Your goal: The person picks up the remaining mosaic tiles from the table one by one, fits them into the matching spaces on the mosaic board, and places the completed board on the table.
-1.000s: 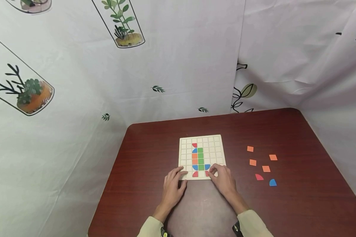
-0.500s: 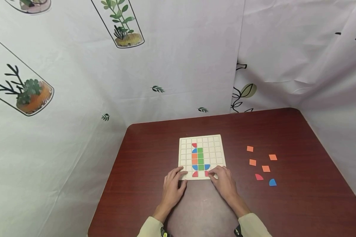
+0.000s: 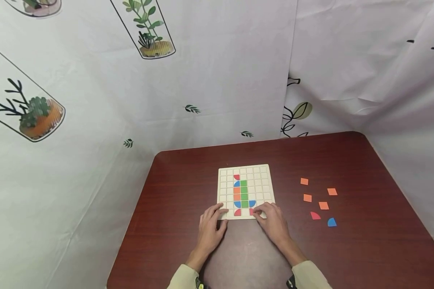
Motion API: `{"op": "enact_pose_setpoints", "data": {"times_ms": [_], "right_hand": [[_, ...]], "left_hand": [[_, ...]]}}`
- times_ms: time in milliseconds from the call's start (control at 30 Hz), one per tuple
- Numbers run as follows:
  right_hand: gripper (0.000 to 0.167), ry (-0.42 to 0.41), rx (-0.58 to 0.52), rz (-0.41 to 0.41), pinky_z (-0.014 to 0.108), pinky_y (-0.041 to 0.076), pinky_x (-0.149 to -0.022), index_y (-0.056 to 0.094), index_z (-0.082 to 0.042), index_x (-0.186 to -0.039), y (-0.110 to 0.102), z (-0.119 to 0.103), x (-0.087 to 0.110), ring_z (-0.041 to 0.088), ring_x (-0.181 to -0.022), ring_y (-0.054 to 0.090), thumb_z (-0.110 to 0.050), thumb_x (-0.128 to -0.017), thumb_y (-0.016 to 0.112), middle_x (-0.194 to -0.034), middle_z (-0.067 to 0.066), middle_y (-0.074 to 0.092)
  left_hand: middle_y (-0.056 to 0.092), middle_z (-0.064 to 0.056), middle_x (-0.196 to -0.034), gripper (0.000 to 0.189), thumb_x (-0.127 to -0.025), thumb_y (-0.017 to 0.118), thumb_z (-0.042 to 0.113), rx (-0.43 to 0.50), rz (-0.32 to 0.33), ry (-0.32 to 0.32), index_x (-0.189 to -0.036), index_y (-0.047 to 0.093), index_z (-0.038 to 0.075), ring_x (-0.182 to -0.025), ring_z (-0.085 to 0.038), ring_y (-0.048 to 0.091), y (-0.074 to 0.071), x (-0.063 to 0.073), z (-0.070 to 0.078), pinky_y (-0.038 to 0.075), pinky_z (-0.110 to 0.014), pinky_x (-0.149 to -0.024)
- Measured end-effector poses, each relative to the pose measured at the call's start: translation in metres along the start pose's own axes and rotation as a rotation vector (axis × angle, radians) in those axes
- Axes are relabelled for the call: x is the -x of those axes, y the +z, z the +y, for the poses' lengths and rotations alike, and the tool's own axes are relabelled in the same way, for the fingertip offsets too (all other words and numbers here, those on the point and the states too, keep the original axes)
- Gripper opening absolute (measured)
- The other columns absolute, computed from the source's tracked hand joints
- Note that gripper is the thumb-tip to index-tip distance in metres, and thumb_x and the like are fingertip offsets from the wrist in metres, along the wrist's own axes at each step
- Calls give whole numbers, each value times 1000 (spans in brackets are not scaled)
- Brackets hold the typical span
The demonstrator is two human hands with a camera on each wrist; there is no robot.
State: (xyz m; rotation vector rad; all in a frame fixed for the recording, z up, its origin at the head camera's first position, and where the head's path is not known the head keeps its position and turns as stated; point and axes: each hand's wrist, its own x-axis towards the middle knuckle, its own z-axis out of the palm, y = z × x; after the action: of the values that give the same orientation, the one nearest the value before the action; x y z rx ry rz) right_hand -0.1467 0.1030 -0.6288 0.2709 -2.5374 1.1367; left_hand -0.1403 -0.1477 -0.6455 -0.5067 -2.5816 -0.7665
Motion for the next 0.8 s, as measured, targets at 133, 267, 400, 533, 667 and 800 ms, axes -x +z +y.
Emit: {"op": "enact_pose_setpoints", "data": {"times_ms": [133, 267, 400, 533, 667, 800], "right_hand": [[22, -35, -70, 41, 31, 46, -66, 81, -13, -91, -4, 2, 1, 15, -75, 57, 1, -77, 92, -83, -8, 69], [25, -19, -146, 64, 29, 47, -67, 81, -9, -98, -14, 3, -1, 18, -76, 60, 2, -79, 91, -88, -3, 73], [25, 21, -178, 67, 22, 43, -64, 80, -8, -104, -28, 5, -7, 21, -73, 57, 1, -82, 89, -89, -1, 72], [27, 45, -167, 84, 17, 42, -64, 80, -8, -106, -43, 10, -13, 26, -72, 58, 0, -82, 89, -87, 5, 69], [29, 74, -143, 112, 16, 45, -70, 80, -8, -110, -59, 20, -17, 28, -79, 63, -1, -84, 89, -97, 10, 74], [31, 125, -108, 134, 14, 44, -73, 79, -10, -116, -74, 34, -19, 25, -85, 63, -7, -86, 88, -107, 12, 76]], "left_hand": [[65, -6, -141, 34, -89, 83, 12, 2, 6, 3, -122, 75, 16, -130, -27, 58, 1, 0, 0, 45, -50, -96], [65, -6, -140, 34, -89, 83, 12, -2, 10, 6, -122, 75, 17, -130, -27, 58, 2, 1, -1, 45, -50, -96], [65, -6, -140, 34, -89, 83, 12, 2, 7, 3, -122, 75, 16, -130, -27, 59, 3, 1, -1, 45, -50, -96], [65, -6, -141, 34, -89, 83, 12, 12, -3, -10, -122, 75, 16, -131, -27, 58, 2, 1, -1, 45, -50, -97], [65, -5, -141, 34, -90, 83, 12, 4, -1, -14, -122, 75, 16, -131, -26, 58, 2, 1, 0, 45, -51, -98], [65, -4, -141, 34, -90, 82, 12, -1, 1, -15, -122, 75, 16, -131, -26, 58, 3, 1, 0, 45, -51, -98]]}}
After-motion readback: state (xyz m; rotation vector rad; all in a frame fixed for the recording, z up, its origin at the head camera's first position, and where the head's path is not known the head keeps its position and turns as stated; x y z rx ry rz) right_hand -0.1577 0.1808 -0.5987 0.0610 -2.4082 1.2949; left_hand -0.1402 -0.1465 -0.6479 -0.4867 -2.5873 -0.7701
